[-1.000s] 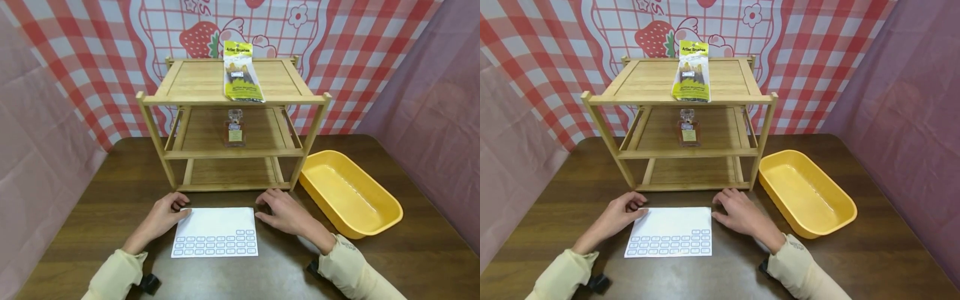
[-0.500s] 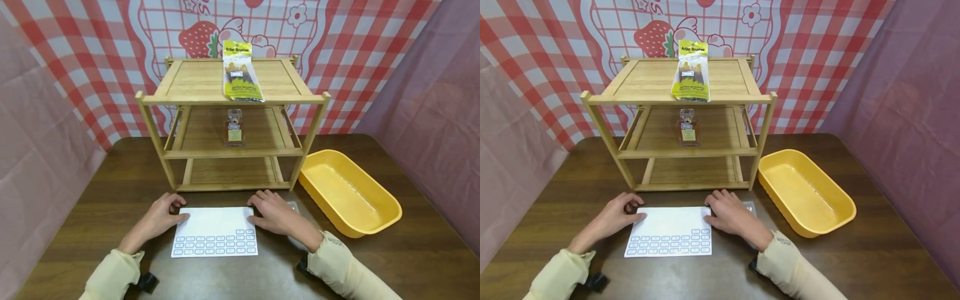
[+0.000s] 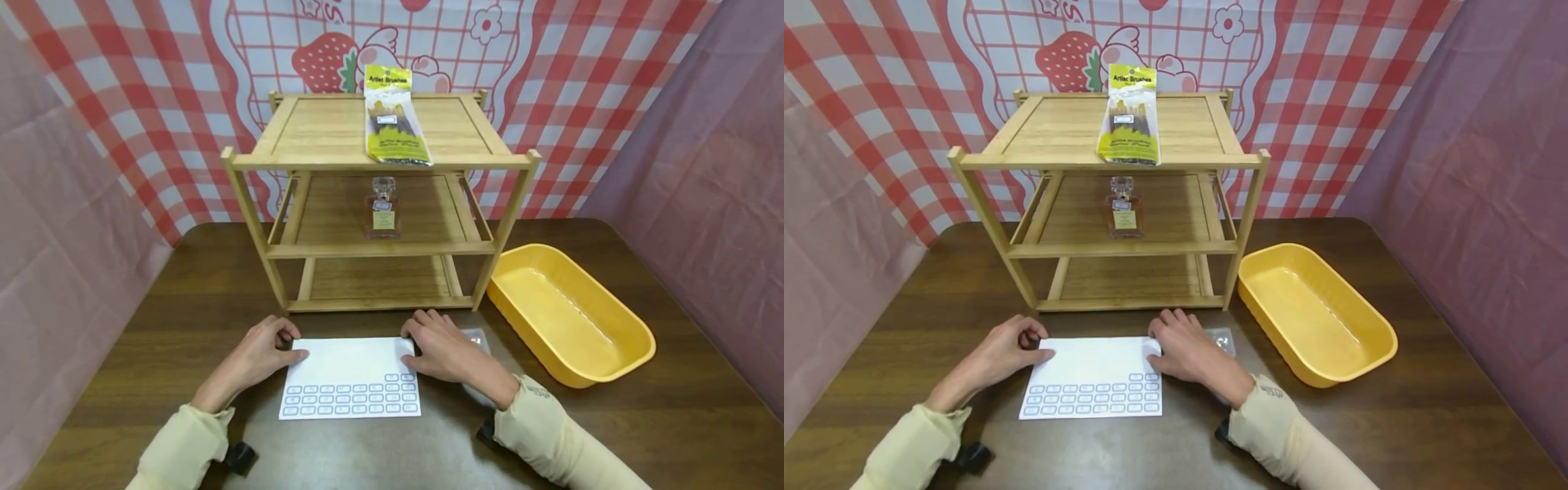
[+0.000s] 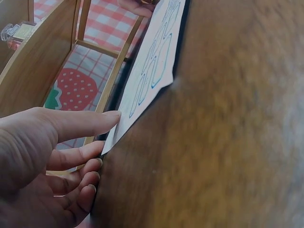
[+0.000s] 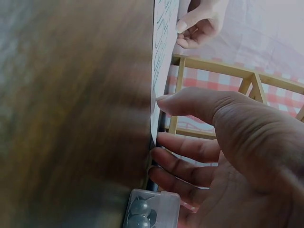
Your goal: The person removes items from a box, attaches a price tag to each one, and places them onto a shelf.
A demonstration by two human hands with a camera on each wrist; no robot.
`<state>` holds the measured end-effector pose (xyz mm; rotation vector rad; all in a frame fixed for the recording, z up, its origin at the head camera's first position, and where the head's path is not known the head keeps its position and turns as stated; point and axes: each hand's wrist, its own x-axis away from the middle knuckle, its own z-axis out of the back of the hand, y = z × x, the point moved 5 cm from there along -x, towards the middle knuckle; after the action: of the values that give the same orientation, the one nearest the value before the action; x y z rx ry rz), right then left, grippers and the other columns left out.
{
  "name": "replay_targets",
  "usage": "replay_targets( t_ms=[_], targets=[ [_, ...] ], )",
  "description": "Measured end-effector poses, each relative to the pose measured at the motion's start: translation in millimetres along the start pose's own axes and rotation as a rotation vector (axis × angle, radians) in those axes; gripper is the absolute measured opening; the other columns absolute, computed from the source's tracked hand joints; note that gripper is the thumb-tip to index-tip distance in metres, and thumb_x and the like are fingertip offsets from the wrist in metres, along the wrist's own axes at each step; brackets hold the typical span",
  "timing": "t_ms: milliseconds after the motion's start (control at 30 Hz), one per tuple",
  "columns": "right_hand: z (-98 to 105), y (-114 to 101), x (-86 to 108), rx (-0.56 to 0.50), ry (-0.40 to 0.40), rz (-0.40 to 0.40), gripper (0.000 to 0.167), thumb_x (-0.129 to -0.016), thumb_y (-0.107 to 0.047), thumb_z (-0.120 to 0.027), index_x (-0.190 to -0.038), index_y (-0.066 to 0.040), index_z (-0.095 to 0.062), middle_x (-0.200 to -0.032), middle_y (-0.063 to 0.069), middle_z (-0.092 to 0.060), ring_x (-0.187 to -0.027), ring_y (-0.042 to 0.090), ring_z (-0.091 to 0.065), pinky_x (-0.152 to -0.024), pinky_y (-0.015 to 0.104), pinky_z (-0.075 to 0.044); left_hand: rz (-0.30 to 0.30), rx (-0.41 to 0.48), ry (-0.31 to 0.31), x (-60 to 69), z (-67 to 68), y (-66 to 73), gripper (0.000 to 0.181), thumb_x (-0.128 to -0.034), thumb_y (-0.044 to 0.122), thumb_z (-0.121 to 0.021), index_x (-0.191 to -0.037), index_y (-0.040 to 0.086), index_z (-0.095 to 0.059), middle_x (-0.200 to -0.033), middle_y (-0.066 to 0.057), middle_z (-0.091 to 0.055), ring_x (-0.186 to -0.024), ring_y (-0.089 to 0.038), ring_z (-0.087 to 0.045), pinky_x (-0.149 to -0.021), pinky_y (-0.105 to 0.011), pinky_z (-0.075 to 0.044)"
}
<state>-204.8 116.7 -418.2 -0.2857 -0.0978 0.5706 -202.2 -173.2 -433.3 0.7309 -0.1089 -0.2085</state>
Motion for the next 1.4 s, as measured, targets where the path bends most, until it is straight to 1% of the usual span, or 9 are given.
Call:
replay_targets(
  t_ms=[300, 500, 600, 733, 1033, 1100, 1233, 1300, 1400],
  targets=[
    [-1, -1, -3.9, 0.002, -0.004, -0.034, 0.029, -0.089, -0.024, -0.082, -0.107, -0.008, -0.065, -0.108, 0.008, -0.06, -0.105, 0.03, -0.055, -0.096, 0.051, -0.048, -0.024, 0.027, -0.004, -1.3, -1.8, 2.4, 0.027, -0.0865, 0.008, -0.084, -0.099, 0.003, -0.06, -0.093, -0.009, -0.057, -0.083, -0.022, -0.053, -0.07, -0.034, -0.045],
    [-2, -2, -5.4, -0.022, 0.004, -0.05, 0.021, -0.093, -0.016, -0.076, -0.102, -0.012, -0.058, -0.1, 0.004, -0.055, -0.1, 0.027, -0.052, -0.095, 0.053, -0.048, -0.034, 0.029, 0.0, -0.5, -2.1, 4.2, 0.022, -0.0901, 0.004, -0.079, -0.096, 0.004, -0.058, -0.086, -0.006, -0.059, -0.078, -0.02, -0.053, -0.067, -0.032, -0.045],
    [-3, -3, -5.3, -0.01, 0.016, -0.025, 0.018, -0.096, -0.012, -0.073, -0.097, -0.013, -0.055, -0.095, 0.002, -0.052, -0.096, 0.026, -0.05, -0.088, 0.049, -0.048, -0.041, 0.024, 0.004, -0.3, -2.3, 5.6, 0.018, -0.0926, 0.003, -0.076, -0.093, 0.005, -0.057, -0.082, -0.004, -0.058, -0.075, -0.019, -0.052, -0.065, -0.031, -0.045],
    [-3, -4, -4.9, 0.01, 0.036, 0.015, 0.018, -0.098, -0.01, -0.07, -0.093, -0.014, -0.053, -0.091, 0.0, -0.049, -0.091, 0.024, -0.049, -0.08, 0.043, -0.047, -0.027, 0.019, 0.002, -0.2, -3.0, 7.1, 0.015, -0.0945, 0.004, -0.073, -0.091, 0.005, -0.059, -0.08, -0.004, -0.058, -0.072, -0.018, -0.052, -0.061, -0.029, -0.044],
    [2, -5, -4.9, -0.005, 0.092, 0.073, 0.008, -0.1, -0.01, -0.067, -0.098, -0.011, -0.059, -0.094, 0.002, -0.056, -0.088, 0.022, -0.053, -0.078, 0.041, -0.05, 0.002, 0.025, 0.049, -0.4, -0.4, 10.6, 0.008, -0.0972, 0.004, -0.069, -0.095, 0.002, -0.061, -0.081, -0.006, -0.061, -0.071, -0.019, -0.053, -0.059, -0.03, -0.044],
    [3, -5, -4.4, -0.038, 0.113, 0.079, 0.005, -0.1, -0.008, -0.067, -0.101, -0.009, -0.061, -0.095, 0.003, -0.058, -0.088, 0.021, -0.054, -0.077, 0.039, -0.051, 0.011, 0.037, 0.058, -0.8, 0.3, 10.9, 0.008, -0.0979, 0.004, -0.068, -0.097, 0.001, -0.06, -0.081, -0.006, -0.06, -0.071, -0.019, -0.053, -0.059, -0.03, -0.044],
    [6, -3, -3.2, -0.155, 0.145, 0.069, 0.006, -0.101, -0.005, -0.064, -0.107, -0.005, -0.064, -0.101, 0.006, -0.063, -0.09, 0.019, -0.059, -0.077, 0.038, -0.054, 0.013, 0.055, 0.083, -1.2, 2.9, 11.5, 0.007, -0.0992, 0.004, -0.066, -0.1, 0.001, -0.06, -0.079, -0.006, -0.057, -0.07, -0.019, -0.051, -0.058, -0.028, -0.04],
    [7, -2, -2.7, -0.218, 0.162, 0.061, 0.009, -0.101, -0.004, -0.063, -0.11, -0.004, -0.065, -0.104, 0.007, -0.066, -0.09, 0.018, -0.06, -0.075, 0.037, -0.055, 0.008, 0.061, 0.093, -1.1, 4.2, 11.9, 0.007, -0.0993, 0.004, -0.066, -0.101, 0.0, -0.06, -0.078, -0.006, -0.058, -0.069, -0.019, -0.051, -0.057, -0.028, -0.04],
    [8, 0, -2.3, -0.295, 0.186, 0.062, 0.01, -0.101, -0.002, -0.062, -0.111, -0.005, -0.064, -0.103, 0.006, -0.067, -0.085, 0.016, -0.059, -0.071, 0.034, -0.054, 0.002, 0.075, 0.1, -0.5, 5.9, 12.6, 0.007, -0.0996, 0.004, -0.065, -0.103, 0.0, -0.06, -0.082, -0.008, -0.065, -0.071, -0.02, -0.054, -0.059, -0.028, -0.042]
  ],
)
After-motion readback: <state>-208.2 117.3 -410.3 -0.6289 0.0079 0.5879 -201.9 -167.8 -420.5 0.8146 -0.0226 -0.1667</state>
